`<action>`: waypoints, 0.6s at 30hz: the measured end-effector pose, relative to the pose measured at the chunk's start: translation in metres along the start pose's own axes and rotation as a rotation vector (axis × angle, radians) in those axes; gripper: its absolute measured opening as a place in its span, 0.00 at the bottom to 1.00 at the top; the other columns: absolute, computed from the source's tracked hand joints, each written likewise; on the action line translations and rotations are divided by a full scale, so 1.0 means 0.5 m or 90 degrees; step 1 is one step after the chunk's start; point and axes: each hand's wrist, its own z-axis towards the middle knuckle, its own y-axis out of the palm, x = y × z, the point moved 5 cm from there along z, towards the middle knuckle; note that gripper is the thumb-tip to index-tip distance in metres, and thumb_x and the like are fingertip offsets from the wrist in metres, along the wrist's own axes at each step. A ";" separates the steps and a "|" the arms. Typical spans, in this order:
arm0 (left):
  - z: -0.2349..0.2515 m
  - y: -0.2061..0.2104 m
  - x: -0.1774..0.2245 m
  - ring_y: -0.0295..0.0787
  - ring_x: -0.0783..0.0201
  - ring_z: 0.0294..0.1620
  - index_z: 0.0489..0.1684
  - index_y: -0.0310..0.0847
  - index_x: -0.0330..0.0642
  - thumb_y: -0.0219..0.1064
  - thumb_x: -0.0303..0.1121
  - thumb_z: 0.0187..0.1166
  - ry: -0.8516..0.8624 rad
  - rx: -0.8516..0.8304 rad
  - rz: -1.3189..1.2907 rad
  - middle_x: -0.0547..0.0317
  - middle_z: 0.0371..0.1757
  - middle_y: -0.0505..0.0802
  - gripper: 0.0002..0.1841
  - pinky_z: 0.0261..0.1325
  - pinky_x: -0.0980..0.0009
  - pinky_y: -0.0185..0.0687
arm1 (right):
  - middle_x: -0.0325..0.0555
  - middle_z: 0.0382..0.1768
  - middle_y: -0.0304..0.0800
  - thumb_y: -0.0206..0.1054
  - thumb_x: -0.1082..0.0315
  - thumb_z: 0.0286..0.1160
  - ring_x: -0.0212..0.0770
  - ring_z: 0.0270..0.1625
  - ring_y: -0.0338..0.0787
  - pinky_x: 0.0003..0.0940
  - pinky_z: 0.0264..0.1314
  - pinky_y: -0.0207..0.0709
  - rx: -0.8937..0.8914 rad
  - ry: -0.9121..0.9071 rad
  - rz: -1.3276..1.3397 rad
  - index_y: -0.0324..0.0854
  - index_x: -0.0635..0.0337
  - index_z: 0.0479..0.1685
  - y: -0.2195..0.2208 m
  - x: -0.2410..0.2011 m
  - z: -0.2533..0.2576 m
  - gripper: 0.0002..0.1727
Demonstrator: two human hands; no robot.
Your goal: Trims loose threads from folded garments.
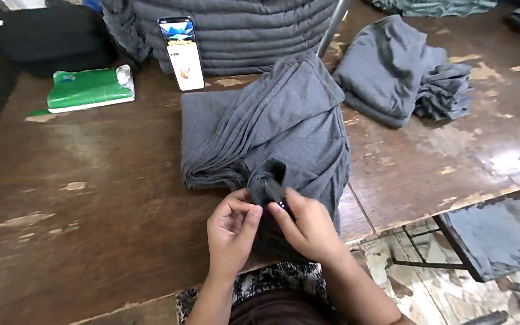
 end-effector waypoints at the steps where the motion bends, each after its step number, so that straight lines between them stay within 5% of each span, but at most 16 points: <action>1: -0.001 0.003 0.001 0.91 0.73 0.50 0.33 0.88 0.42 0.76 0.26 0.71 0.025 0.008 0.045 0.61 0.53 0.93 0.03 0.52 0.77 0.90 | 0.37 0.18 0.76 0.53 0.47 0.89 0.32 0.21 0.78 0.32 0.23 0.72 0.034 -0.002 0.028 0.80 0.60 0.34 -0.013 0.006 0.003 0.25; 3: -0.006 0.007 -0.001 0.93 0.73 0.45 0.30 0.87 0.37 0.80 0.22 0.64 0.064 0.034 0.118 0.57 0.47 0.94 0.06 0.48 0.78 0.91 | 0.38 0.24 0.77 0.60 0.48 0.85 0.30 0.26 0.78 0.30 0.29 0.74 0.122 -0.011 0.019 0.79 0.60 0.34 -0.040 0.017 0.018 0.22; 5: -0.010 0.012 -0.003 0.92 0.75 0.40 0.30 0.87 0.34 0.79 0.20 0.63 0.095 0.047 0.160 0.58 0.41 0.94 0.06 0.44 0.80 0.91 | 0.46 0.35 0.77 0.65 0.46 0.79 0.39 0.33 0.79 0.36 0.32 0.74 0.167 -0.001 -0.039 0.77 0.62 0.38 -0.056 0.032 0.043 0.24; 8: -0.018 0.011 0.009 0.91 0.77 0.41 0.33 0.86 0.36 0.77 0.21 0.67 0.140 0.008 0.204 0.62 0.40 0.93 0.05 0.46 0.82 0.90 | 0.56 0.41 0.80 0.70 0.49 0.73 0.49 0.37 0.84 0.46 0.34 0.79 0.126 0.022 -0.096 0.78 0.68 0.44 -0.047 0.075 0.075 0.25; 11: -0.025 -0.011 0.025 0.90 0.78 0.46 0.33 0.86 0.38 0.76 0.24 0.70 0.194 -0.039 0.291 0.61 0.40 0.93 0.04 0.51 0.84 0.87 | 0.46 0.42 0.85 0.65 0.71 0.62 0.34 0.34 0.82 0.30 0.32 0.76 0.144 -0.059 0.082 0.77 0.66 0.49 -0.060 0.098 0.064 0.15; 14: -0.028 -0.032 0.035 0.91 0.77 0.47 0.28 0.88 0.36 0.76 0.23 0.65 0.216 -0.043 0.385 0.58 0.37 0.94 0.03 0.55 0.86 0.84 | 0.33 0.44 0.96 0.61 0.75 0.66 0.29 0.45 0.95 0.27 0.47 0.89 0.130 -0.131 0.390 0.73 0.46 0.45 -0.095 0.095 0.023 0.13; 18: -0.021 -0.046 0.025 0.92 0.76 0.47 0.27 0.90 0.35 0.74 0.22 0.65 0.185 -0.084 0.419 0.56 0.37 0.95 0.01 0.57 0.86 0.84 | 0.38 0.31 0.90 0.56 0.71 0.70 0.24 0.34 0.85 0.21 0.37 0.78 0.012 -0.049 0.172 0.79 0.62 0.37 -0.075 0.097 -0.018 0.08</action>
